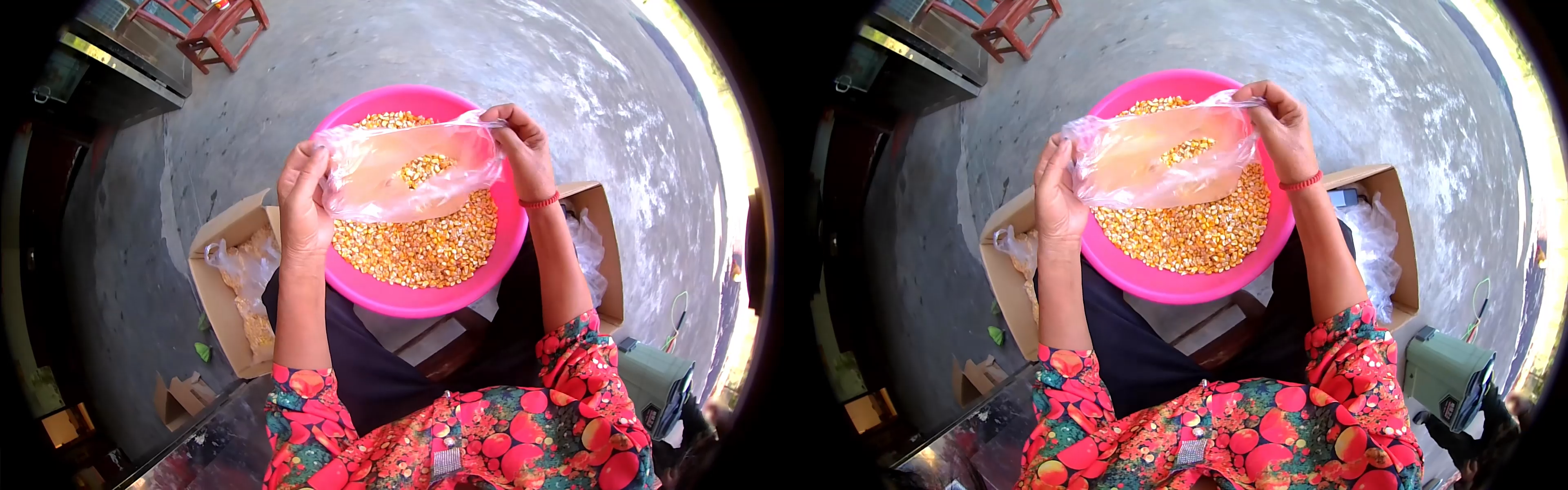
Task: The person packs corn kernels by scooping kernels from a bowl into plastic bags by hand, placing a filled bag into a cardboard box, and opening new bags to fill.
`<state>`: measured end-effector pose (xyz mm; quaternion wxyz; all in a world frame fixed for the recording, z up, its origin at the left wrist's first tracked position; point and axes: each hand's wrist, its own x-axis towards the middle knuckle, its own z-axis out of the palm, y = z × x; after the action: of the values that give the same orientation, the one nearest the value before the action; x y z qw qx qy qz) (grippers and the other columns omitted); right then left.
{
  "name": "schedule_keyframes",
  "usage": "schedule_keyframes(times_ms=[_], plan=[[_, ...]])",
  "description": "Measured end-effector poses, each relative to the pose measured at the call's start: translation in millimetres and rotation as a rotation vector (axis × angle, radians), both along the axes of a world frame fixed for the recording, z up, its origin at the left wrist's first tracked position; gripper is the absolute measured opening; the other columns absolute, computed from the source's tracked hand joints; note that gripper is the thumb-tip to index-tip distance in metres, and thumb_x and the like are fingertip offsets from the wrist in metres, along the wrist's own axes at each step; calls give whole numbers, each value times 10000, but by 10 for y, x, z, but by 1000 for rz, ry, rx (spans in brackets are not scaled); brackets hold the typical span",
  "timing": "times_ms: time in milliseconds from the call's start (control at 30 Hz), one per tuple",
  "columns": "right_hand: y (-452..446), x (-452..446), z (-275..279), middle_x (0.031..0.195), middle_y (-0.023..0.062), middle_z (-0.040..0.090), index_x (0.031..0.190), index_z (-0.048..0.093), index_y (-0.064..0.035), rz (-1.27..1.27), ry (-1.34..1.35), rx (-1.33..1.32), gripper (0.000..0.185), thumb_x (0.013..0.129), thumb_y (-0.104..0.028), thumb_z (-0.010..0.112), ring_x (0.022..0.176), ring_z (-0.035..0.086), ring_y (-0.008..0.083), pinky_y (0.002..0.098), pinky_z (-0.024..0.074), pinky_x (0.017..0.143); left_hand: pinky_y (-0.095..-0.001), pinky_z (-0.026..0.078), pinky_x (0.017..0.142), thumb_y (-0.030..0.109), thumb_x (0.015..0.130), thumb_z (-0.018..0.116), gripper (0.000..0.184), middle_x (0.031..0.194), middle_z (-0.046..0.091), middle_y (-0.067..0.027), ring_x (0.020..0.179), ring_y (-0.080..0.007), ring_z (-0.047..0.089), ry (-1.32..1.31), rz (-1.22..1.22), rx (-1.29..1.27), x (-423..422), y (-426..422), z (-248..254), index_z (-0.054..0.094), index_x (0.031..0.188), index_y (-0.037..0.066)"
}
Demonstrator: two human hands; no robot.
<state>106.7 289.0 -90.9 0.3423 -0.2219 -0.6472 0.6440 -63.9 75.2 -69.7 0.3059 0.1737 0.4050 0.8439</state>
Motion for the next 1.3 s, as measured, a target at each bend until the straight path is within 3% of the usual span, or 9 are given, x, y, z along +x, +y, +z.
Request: schedule_keyframes(times_ms=[133,167,333,533,733,867,1067,1200,1300], plan=[[-87,-31,74,951,24,582,889,621,-18,-197,128,154,163,774,16,510,849,519,85,226,411,730,-239,461,634,126,803,668,211,847,607,-14,734,-92,570,354,-75,-387,116,54,-13,589,971,27],[-87,-15,135,990,68,577,866,625,-29,-254,57,527,175,712,10,551,918,533,160,292,412,795,-256,472,641,111,790,674,232,842,626,-42,740,-106,589,554,-155,-491,112,59,-153,598,986,14],[-693,-105,343,985,90,595,953,610,-59,315,-5,1068,270,684,-39,593,949,558,267,376,418,832,-287,482,630,117,804,641,216,787,659,-176,708,-120,622,756,-155,-717,129,161,-447,640,976,-14],[-547,-43,-52,713,214,577,866,559,-33,498,-797,825,265,916,-265,443,700,573,386,481,431,632,-242,478,580,192,904,555,156,767,598,-14,641,-114,581,103,-115,-431,-17,190,-385,603,903,43],[-336,62,-207,740,165,608,973,583,-51,716,-699,770,203,848,-207,545,645,600,283,385,475,623,-249,492,638,130,848,607,210,858,617,-28,725,-133,605,-229,-185,-352,108,266,-277,580,1022,16],[-252,8,-71,898,145,610,1151,500,-36,295,-484,615,427,754,-102,642,707,623,256,327,497,646,-266,494,700,113,792,657,310,915,632,-46,784,-132,618,182,-337,-458,147,244,-231,565,1061,-12],[-318,12,-104,983,156,607,1224,450,-42,369,-560,653,533,741,-119,663,765,634,291,361,502,693,-231,481,702,65,817,634,303,895,636,-38,800,-84,590,754,-468,-877,143,262,-409,578,1097,-36],[-421,51,-188,945,162,621,1288,426,-86,556,-534,775,600,739,-142,659,891,617,319,418,461,821,-276,503,639,-15,834,515,256,820,644,-110,672,-189,629,314,-193,-493,174,320,-514,572,1083,-34],[-432,29,-40,787,117,647,1074,590,-64,917,-855,735,284,798,-129,573,788,640,252,370,483,701,-289,502,585,7,880,419,178,656,525,-28,510,-123,491,-119,-368,-323,141,208,-332,561,986,-5]])
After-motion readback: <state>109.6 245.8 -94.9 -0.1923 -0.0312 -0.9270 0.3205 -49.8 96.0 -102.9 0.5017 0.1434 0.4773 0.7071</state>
